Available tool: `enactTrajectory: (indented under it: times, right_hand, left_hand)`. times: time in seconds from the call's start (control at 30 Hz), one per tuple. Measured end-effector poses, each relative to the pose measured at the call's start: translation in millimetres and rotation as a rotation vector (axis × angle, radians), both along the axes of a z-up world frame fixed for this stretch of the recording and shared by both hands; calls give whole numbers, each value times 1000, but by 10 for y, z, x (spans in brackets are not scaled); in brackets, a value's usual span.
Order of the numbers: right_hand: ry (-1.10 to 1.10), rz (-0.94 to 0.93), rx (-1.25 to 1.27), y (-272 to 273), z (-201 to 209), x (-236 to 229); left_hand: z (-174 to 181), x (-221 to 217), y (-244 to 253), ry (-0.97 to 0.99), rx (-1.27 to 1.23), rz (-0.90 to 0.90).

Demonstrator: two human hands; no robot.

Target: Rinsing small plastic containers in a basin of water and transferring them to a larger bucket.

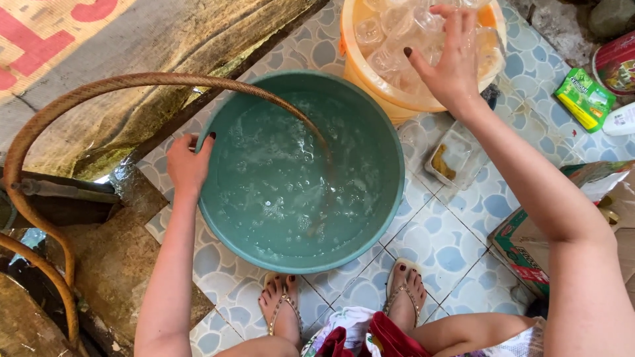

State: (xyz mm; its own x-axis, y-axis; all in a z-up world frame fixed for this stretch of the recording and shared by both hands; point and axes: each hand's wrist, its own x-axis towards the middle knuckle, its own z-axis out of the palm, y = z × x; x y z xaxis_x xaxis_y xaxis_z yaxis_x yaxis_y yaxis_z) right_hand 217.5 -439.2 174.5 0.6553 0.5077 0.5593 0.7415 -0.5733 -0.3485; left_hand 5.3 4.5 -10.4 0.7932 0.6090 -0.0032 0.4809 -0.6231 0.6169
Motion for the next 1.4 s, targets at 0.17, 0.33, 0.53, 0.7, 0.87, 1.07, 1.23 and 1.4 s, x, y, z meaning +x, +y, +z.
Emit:
enactTrajectory:
  times: [0.17, 0.33, 0.53, 0.7, 0.87, 1.07, 1.23, 1.4]
  right_hand:
    - [-215, -161, -62, 163, -54, -176]
    - [-317, 149, -184, 577, -771, -585]
    - [73, 395, -388, 1249, -2095, -841]
    - [668, 240, -299, 2091, -2760, -902]
    - [785, 188, -349, 2616, -3363, -1109]
    - [566, 315, -612, 2535, -2718, -1930]
    - [747, 568, -618, 1973, -4031, -2156]
    - [565, 716, -993, 1335, -3171, -2015]
  left_hand:
    - [67, -10, -21, -13, -15, -6]
    - [48, -24, -14, -59, -11, -18]
    - [124, -49, -45, -76, -30, -23]
    - [103, -58, -25, -99, -42, -18]
    - [19, -41, 4, -110, -81, -14]
    - [37, -34, -16, -86, -89, -7]
    - [44, -55, -17, -56, -89, 0]
    - [60, -52, -25, -71, -106, 12]
